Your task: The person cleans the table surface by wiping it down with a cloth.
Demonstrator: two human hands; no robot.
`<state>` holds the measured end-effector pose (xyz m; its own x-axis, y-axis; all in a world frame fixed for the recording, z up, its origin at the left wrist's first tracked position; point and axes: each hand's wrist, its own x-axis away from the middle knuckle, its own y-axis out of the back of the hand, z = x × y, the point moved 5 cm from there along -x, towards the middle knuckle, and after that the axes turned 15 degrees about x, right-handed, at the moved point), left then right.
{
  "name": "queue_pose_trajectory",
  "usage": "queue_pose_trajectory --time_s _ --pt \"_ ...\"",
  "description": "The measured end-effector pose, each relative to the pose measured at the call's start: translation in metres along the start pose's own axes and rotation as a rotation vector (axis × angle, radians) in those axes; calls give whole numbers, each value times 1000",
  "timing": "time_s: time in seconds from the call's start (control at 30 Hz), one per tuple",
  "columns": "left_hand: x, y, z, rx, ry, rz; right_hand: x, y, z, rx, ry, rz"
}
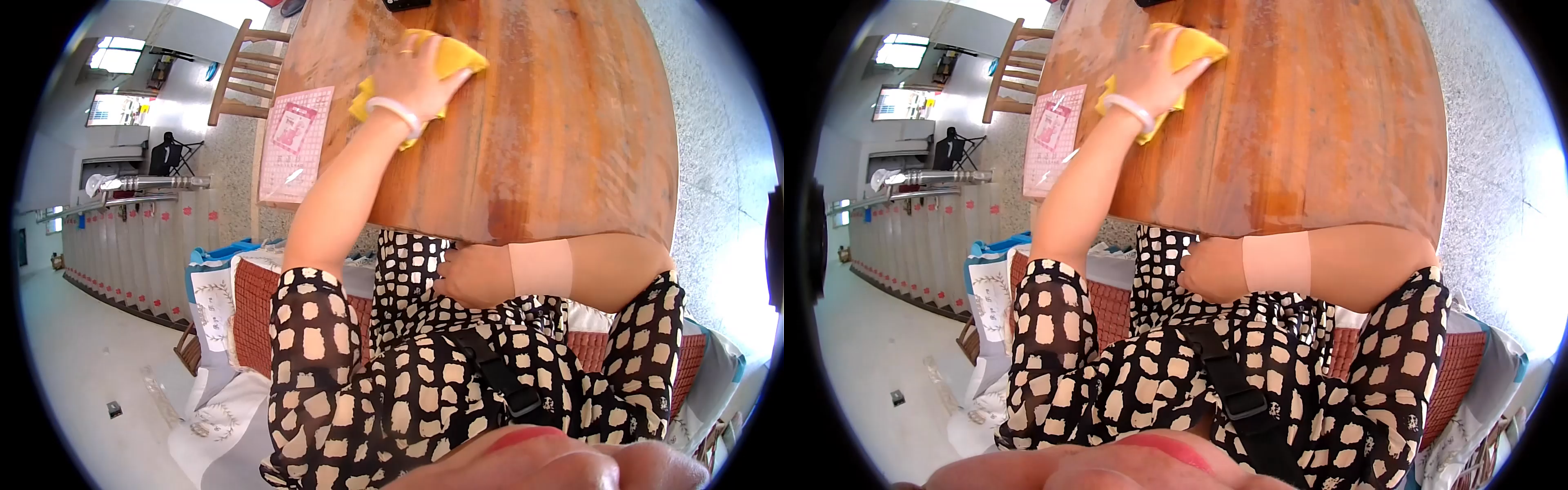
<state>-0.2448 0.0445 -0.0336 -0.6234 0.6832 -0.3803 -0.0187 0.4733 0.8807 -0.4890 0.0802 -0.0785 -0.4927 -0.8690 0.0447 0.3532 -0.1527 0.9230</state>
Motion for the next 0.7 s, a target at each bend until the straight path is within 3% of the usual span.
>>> queue_pose_trajectory --time_s 0.07,0.13,0.3,0.33,0.57,0.7 --pt "-14 -9 -44 129 -36 106 -2 -3 -1 21 -12 13" --pt "-22 -25 -96 193 -253 39 -3 -4 -2 20 -10 51" --pt "-46 -72 -205 216 -280 308 -3 -11 -5 50 4 -3" --pt "-50 -78 -220 213 -286 356 -3 4 -4 20 8 170" --pt "-70 -92 -238 307 -233 471 -4 -4 -12 -80 3 8" --pt "-52 -80 -228 254 -339 476 -9 -39 -18 -99 14 -28"
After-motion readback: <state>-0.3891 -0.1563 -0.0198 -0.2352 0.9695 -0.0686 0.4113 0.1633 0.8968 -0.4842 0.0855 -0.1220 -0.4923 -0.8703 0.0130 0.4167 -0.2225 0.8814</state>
